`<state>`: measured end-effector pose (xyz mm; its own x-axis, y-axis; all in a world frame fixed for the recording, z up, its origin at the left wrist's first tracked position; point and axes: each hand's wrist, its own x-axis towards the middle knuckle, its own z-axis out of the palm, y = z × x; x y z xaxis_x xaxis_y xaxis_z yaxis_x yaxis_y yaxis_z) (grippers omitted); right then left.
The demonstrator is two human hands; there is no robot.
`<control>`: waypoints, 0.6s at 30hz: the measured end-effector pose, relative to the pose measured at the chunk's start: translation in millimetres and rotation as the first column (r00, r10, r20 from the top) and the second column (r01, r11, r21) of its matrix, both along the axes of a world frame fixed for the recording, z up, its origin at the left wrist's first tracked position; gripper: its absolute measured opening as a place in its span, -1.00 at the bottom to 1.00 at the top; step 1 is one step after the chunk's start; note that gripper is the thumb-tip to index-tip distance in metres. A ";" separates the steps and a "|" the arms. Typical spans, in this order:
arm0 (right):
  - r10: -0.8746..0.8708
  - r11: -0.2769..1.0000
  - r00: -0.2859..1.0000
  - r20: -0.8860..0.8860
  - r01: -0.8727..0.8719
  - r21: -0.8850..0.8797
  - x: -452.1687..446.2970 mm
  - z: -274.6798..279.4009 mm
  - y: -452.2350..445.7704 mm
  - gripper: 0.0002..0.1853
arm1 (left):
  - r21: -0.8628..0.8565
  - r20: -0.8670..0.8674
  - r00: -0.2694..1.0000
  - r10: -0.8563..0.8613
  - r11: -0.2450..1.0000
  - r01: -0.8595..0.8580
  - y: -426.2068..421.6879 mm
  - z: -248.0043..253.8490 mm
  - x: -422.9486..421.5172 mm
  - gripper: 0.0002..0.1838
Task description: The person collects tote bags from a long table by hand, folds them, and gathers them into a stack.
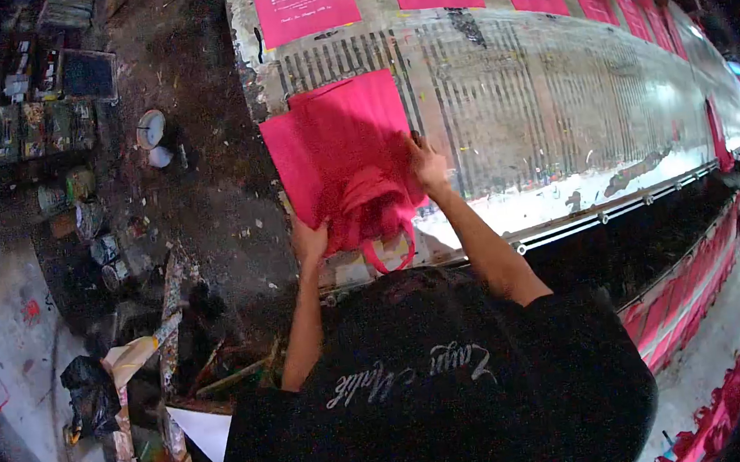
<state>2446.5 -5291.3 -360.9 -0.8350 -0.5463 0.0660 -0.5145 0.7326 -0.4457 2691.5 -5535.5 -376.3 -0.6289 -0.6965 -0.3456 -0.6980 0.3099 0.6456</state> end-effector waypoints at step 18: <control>0.455 0.889 0.638 0.621 -0.295 -0.349 80.1 120.3 26.0 -0.77 | 0.466 -0.077 0.996 0.050 0.885 -0.009 72.9 150.6 33.8 -0.55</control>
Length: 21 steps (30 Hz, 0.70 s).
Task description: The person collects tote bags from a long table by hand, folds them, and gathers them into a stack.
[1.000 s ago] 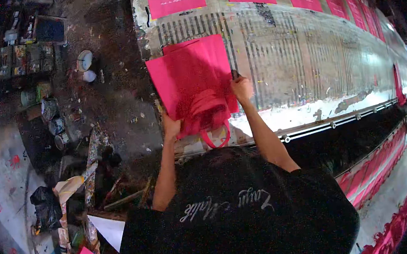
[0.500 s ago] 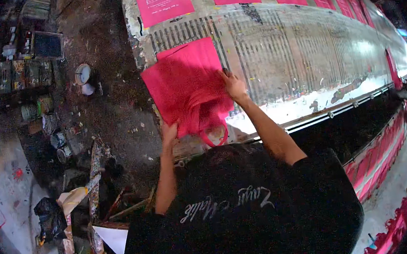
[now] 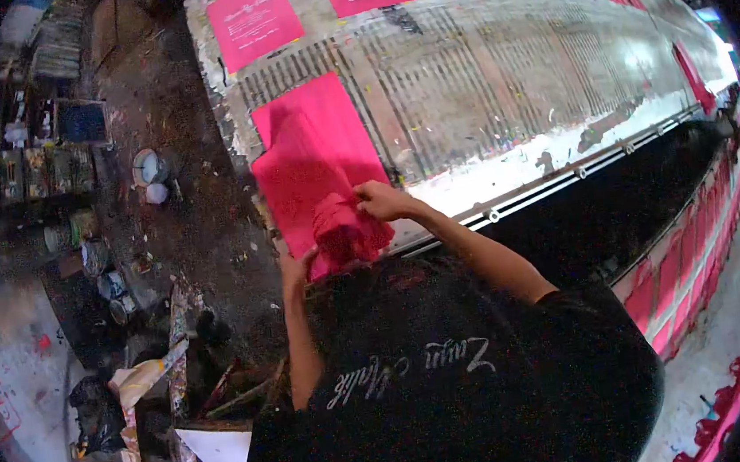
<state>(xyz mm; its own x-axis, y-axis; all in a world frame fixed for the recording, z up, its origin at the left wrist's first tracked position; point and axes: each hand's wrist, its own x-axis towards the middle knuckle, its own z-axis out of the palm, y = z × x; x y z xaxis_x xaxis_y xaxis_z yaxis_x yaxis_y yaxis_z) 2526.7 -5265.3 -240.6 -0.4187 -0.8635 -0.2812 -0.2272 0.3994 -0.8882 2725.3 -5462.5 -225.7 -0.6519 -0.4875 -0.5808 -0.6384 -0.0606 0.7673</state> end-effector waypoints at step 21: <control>-0.607 0.606 0.584 -0.539 0.779 0.161 -250.4 -132.6 273.8 -0.79 | -0.168 -0.184 0.983 0.006 0.985 -0.037 222.7 -152.8 -223.4 -0.35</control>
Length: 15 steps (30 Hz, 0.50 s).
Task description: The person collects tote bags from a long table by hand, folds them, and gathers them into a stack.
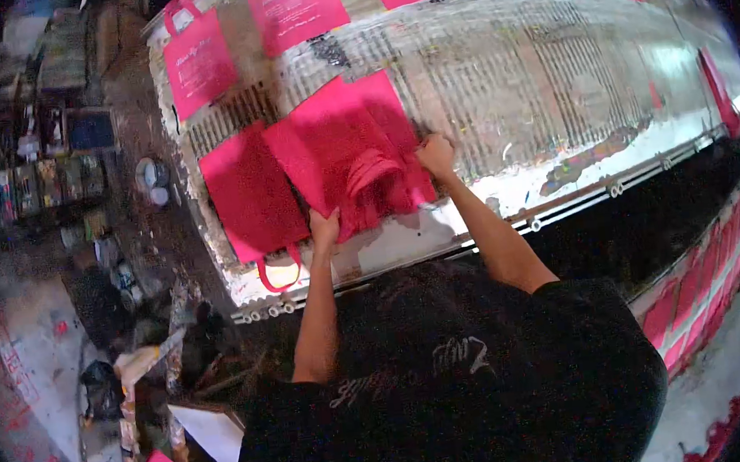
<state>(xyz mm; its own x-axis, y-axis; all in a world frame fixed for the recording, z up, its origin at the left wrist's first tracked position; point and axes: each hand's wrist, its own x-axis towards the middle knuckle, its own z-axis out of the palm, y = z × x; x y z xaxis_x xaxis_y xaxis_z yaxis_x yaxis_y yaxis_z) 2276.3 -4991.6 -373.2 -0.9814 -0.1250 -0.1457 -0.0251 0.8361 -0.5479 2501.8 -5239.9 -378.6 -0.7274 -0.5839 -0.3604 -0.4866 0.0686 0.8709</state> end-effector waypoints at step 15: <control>-0.062 0.993 0.974 0.218 0.039 0.109 -19.9 47.1 -12.6 -0.72 | -0.397 0.181 0.978 0.101 0.918 -0.021 10.2 6.4 0.0 -0.29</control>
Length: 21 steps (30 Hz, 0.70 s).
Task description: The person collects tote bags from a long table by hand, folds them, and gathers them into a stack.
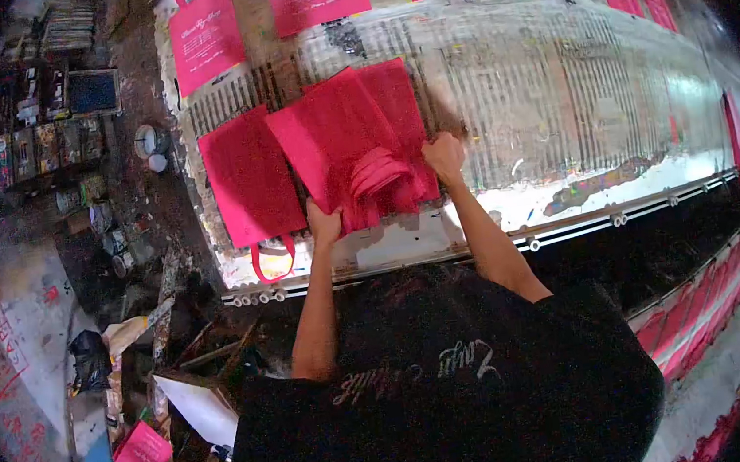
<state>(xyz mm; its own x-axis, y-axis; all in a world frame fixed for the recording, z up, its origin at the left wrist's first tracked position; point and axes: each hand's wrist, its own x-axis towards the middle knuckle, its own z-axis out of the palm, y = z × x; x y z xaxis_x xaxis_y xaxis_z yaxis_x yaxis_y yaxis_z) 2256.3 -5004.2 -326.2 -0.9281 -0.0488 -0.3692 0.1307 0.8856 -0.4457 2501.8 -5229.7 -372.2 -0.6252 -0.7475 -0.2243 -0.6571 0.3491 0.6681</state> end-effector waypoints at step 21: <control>0.686 0.711 0.681 -0.256 -0.551 0.438 15.7 -10.8 -11.7 -0.18 | 0.144 0.100 0.952 -0.288 0.951 0.272 -15.8 55.6 62.3 -0.33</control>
